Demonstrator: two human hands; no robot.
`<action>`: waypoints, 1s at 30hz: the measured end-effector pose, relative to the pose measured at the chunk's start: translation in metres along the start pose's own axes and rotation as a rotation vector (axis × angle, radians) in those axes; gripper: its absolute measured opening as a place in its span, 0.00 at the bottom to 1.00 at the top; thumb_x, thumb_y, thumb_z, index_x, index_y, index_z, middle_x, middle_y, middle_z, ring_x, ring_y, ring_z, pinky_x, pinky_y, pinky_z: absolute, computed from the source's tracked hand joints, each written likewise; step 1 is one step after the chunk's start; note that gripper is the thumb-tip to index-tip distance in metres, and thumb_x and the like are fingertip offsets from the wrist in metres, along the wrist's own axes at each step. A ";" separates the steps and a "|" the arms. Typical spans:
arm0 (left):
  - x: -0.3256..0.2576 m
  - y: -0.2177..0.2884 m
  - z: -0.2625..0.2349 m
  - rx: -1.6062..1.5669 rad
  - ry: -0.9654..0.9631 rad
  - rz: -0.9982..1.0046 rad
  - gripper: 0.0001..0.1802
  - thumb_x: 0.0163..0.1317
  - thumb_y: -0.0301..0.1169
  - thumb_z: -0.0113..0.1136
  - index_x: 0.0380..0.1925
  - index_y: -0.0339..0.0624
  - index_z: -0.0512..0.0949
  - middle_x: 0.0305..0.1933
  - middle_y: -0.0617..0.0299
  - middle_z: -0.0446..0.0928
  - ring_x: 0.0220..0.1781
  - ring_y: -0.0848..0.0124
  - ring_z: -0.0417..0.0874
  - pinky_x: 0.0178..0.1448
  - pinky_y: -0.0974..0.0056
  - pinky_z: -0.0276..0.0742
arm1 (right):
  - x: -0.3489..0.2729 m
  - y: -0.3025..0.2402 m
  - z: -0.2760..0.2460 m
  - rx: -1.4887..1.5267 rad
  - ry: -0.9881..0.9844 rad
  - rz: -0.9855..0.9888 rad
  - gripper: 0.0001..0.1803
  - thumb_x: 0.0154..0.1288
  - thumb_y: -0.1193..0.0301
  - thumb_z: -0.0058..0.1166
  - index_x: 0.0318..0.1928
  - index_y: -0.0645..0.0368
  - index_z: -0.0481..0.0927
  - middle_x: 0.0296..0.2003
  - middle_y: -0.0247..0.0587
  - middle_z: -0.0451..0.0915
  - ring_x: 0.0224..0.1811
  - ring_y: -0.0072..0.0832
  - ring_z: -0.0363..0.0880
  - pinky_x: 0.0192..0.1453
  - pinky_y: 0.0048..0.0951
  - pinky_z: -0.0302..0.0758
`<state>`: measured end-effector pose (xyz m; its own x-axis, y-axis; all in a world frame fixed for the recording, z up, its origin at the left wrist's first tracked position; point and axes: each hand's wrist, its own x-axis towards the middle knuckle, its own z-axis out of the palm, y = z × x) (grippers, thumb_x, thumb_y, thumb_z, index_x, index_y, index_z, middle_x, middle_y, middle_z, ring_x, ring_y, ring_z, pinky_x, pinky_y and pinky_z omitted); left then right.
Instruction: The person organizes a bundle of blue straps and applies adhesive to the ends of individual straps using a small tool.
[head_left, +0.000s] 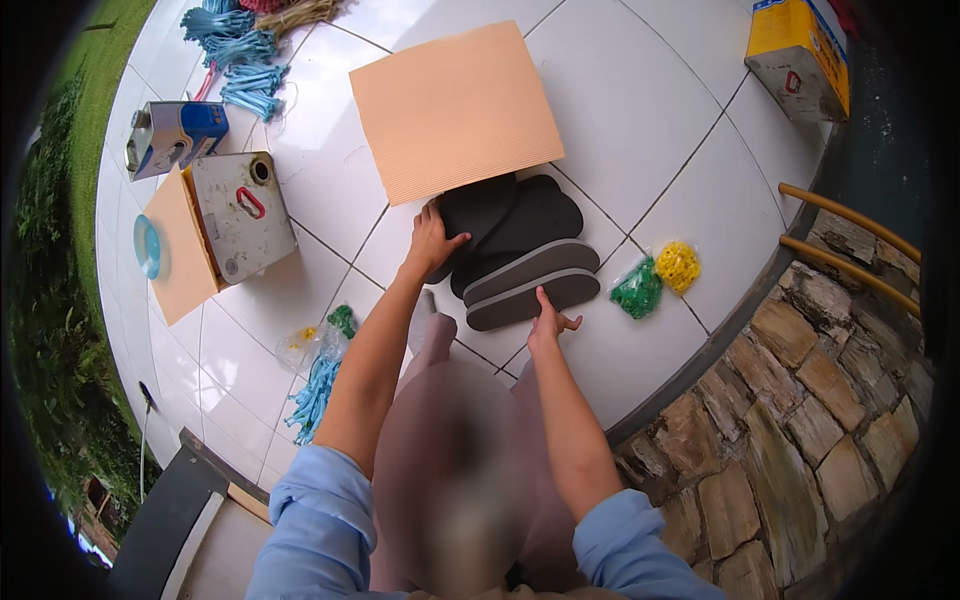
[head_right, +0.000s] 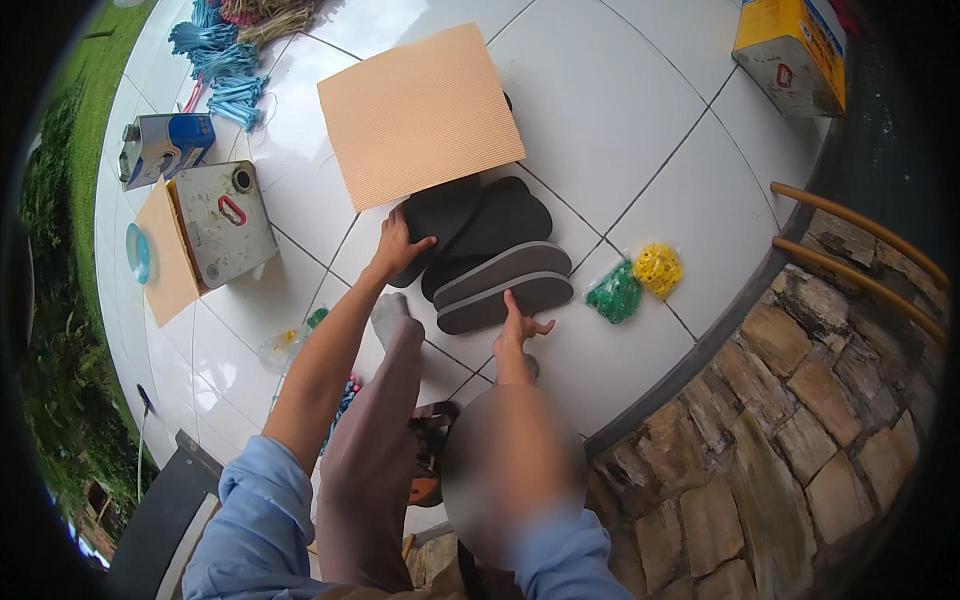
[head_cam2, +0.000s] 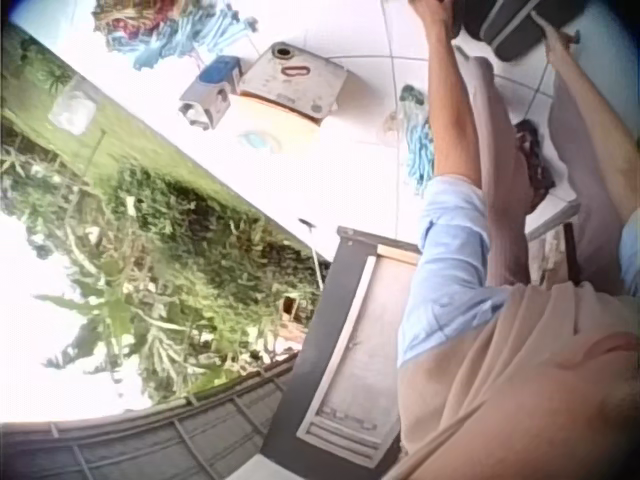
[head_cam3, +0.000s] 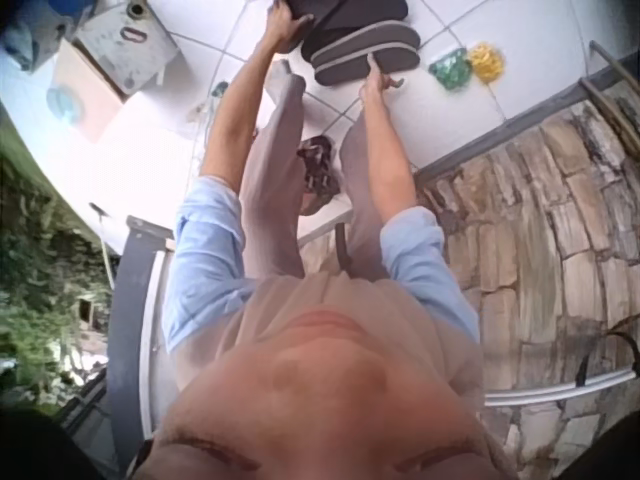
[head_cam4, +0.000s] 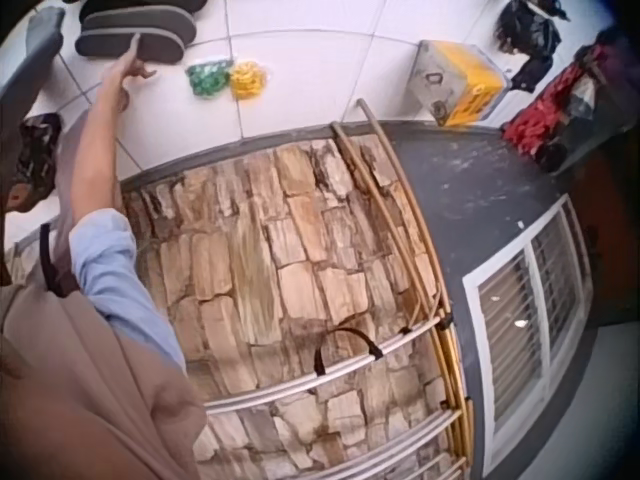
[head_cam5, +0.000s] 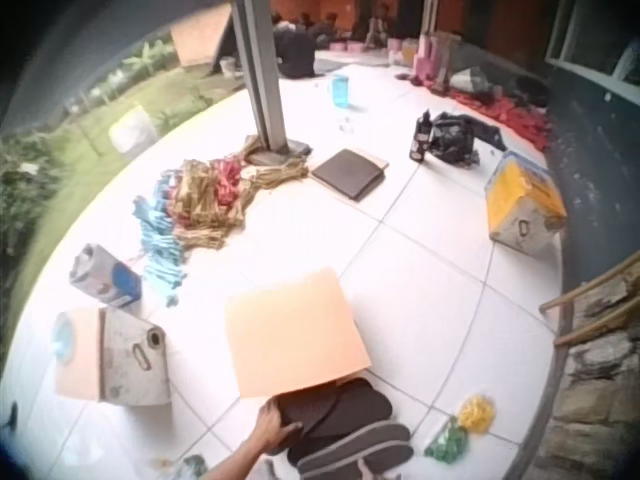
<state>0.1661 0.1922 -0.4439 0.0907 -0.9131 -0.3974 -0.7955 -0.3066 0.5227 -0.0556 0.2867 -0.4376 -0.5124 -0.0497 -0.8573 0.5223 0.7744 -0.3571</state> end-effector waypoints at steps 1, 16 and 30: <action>0.000 0.007 -0.001 0.006 -0.050 -0.026 0.51 0.42 0.46 0.70 0.62 0.36 0.54 0.61 0.41 0.59 0.59 0.43 0.62 0.63 0.52 0.61 | -0.003 0.000 0.002 0.006 0.006 0.006 0.72 0.40 0.63 0.73 0.64 0.40 0.18 0.67 0.40 0.45 0.69 0.38 0.42 0.69 0.44 0.43; 0.030 0.072 -0.008 0.188 -0.363 0.026 0.53 0.43 0.57 0.65 0.65 0.51 0.50 0.64 0.43 0.55 0.63 0.40 0.57 0.60 0.41 0.61 | -0.032 -0.043 0.037 0.129 -0.074 -0.339 0.69 0.42 0.69 0.71 0.66 0.50 0.22 0.66 0.48 0.42 0.67 0.40 0.50 0.70 0.40 0.49; 0.042 0.047 0.011 -0.082 -0.362 0.129 0.48 0.50 0.59 0.58 0.67 0.58 0.48 0.70 0.45 0.42 0.70 0.42 0.47 0.66 0.45 0.55 | -0.053 -0.066 0.017 0.129 0.028 -0.692 0.61 0.45 0.72 0.69 0.67 0.55 0.32 0.64 0.50 0.47 0.64 0.41 0.55 0.68 0.39 0.55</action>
<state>0.1263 0.1429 -0.4445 -0.2356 -0.7963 -0.5571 -0.7347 -0.2293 0.6384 -0.0511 0.2274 -0.3744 -0.7725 -0.4863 -0.4083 0.1462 0.4894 -0.8597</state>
